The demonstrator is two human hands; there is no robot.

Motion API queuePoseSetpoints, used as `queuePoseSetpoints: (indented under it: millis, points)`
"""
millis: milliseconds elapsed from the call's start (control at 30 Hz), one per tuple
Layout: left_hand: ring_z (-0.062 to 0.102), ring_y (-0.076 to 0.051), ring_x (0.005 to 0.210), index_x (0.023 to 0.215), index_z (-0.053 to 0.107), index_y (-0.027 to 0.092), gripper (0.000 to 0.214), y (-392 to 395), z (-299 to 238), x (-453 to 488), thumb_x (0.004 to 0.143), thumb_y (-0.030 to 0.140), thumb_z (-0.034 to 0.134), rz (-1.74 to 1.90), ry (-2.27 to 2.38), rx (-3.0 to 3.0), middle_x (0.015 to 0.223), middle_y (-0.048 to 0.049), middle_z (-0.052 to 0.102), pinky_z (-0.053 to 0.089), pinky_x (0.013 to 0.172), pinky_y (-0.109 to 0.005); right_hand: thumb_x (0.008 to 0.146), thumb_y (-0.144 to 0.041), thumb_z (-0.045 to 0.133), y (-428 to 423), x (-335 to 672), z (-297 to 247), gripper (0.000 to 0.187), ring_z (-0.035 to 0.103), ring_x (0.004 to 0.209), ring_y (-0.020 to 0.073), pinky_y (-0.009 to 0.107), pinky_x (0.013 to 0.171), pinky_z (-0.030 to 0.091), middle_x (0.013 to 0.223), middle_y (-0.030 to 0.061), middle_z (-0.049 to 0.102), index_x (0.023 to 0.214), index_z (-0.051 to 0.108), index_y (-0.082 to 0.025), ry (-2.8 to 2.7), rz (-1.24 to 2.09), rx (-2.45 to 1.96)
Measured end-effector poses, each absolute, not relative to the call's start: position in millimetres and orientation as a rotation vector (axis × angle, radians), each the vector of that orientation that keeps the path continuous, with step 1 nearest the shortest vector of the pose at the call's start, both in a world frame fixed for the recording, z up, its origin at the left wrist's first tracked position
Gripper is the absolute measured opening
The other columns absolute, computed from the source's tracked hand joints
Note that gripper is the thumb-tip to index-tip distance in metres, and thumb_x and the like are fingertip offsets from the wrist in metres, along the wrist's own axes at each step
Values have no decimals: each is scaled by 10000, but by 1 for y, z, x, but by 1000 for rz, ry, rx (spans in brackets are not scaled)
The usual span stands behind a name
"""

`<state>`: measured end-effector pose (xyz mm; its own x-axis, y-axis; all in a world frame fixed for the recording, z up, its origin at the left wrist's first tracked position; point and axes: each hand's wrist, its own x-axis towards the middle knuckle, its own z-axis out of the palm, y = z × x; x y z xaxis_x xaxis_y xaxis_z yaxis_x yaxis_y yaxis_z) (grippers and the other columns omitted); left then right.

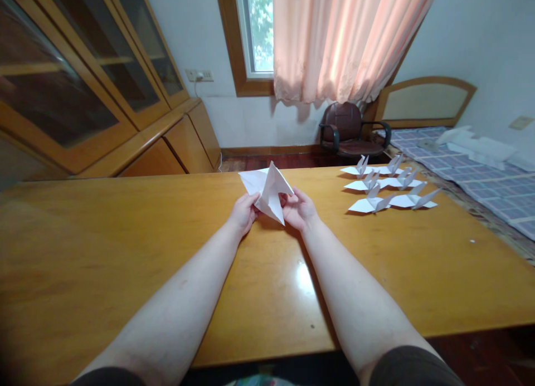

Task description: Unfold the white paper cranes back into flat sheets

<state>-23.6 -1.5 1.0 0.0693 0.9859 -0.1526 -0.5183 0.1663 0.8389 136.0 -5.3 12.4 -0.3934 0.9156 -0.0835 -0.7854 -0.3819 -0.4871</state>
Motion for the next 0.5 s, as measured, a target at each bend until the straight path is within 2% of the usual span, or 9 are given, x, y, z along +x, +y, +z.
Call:
queuePoseSetpoints:
  millis: [100,267,400,500]
  points:
    - [633,-163,695,892,621,165,299,0,0,-24,676,359,692,1306,819,721,808,-38,694,508,656,-299,815,-260,550,-8,134,15,185,644,779,133,292,827,531,818,18,679,975,586,-174,-502,1915,-387]
    - [631,-145,718,888,626,163,293,1,-1,-24,689,365,696,1336,765,686,831,-38,688,500,696,-269,823,-201,541,-7,132,14,164,650,816,117,241,808,543,838,25,672,980,583,-175,-479,1889,-382]
    - [613,-133,678,883,611,145,313,3,-2,-21,665,344,715,1321,753,703,801,-41,671,491,672,-260,805,-111,549,-5,128,12,205,652,809,111,212,801,550,855,35,679,998,589,-170,-451,1863,-407]
    - [602,-125,667,949,558,168,365,7,-4,-24,655,313,718,1358,900,689,830,-33,648,481,677,-272,788,-62,550,-1,126,8,258,653,760,98,187,762,560,881,32,686,1018,587,-174,-386,1804,-472]
